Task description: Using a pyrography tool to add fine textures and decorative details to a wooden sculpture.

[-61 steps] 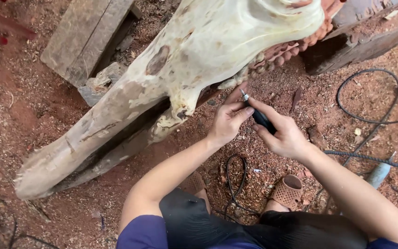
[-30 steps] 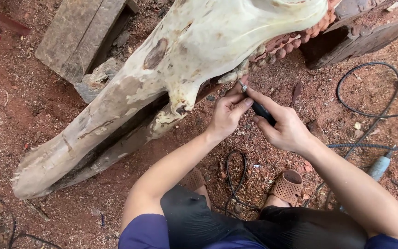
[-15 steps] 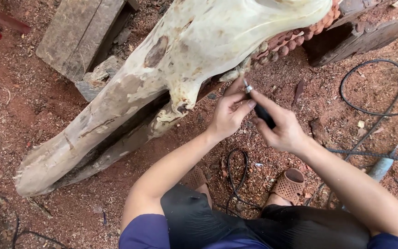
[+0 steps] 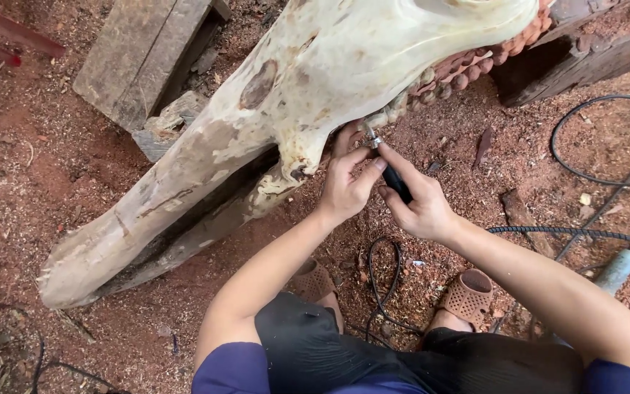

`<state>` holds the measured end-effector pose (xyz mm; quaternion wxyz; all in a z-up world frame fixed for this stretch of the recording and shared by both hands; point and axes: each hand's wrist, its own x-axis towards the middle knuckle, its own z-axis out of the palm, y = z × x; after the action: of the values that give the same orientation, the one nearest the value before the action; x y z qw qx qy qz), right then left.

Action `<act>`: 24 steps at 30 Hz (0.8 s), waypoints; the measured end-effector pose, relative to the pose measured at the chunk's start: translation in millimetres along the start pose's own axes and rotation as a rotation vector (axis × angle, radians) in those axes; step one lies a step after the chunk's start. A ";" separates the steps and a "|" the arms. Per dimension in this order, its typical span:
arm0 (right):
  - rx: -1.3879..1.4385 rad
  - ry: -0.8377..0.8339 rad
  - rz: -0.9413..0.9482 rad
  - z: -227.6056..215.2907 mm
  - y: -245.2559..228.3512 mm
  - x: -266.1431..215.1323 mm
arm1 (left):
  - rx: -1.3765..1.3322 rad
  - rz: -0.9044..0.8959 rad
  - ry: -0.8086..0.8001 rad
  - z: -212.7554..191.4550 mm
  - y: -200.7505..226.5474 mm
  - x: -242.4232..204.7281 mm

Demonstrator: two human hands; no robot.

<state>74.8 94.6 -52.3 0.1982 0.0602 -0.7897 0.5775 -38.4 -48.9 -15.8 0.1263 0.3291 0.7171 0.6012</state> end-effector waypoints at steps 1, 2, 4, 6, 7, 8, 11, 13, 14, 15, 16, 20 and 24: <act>0.002 0.013 -0.005 -0.4 1.9 -1.6 | 0.016 0.001 0.003 2.5 0.7 -0.4; 0.004 0.026 -0.010 -0.7 3.8 -3.2 | 0.032 0.002 0.005 4.9 1.5 -0.9; 0.014 0.037 -0.019 -1.3 2.6 -3.3 | 0.038 0.002 0.000 13.0 -13.6 -2.9; 0.029 0.047 -0.029 -0.7 2.5 -3.3 | 0.047 0.002 -0.005 15.9 -20.2 -4.0; 0.041 0.056 -0.024 -1.0 2.5 -4.8 | 0.082 -0.014 -0.004 16.4 -19.1 -4.9; 0.054 0.065 -0.018 -1.5 2.8 -6.4 | 0.118 -0.030 -0.003 17.1 -18.2 -5.7; 0.069 0.088 -0.035 -0.4 -1.7 -4.9 | 0.137 -0.051 -0.020 17.4 -5.1 -5.7; 0.092 0.070 -0.046 1.4 7.1 -8.6 | 0.134 -0.040 0.008 15.9 -0.6 -6.7; 0.113 0.052 -0.057 1.9 11.5 -10.4 | 0.130 -0.028 0.036 15.5 1.9 -6.7; 0.112 0.057 -0.056 2.8 7.7 -9.6 | 0.130 -0.027 0.032 12.9 8.6 -7.7; 0.114 0.048 -0.042 3.5 4.0 -8.9 | 0.180 -0.005 0.051 10.7 15.3 -8.5; 0.130 0.059 -0.020 5.6 -9.4 -0.4 | 0.269 0.050 0.069 3.8 18.7 -8.5; 0.113 0.067 -0.020 7.4 -8.5 -0.2 | 0.299 0.070 0.073 5.3 21.6 -8.2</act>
<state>76.0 84.9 -46.6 0.2266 0.0598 -0.7480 0.6209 -22.3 -48.5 1.5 0.0290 0.3469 0.7909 0.5032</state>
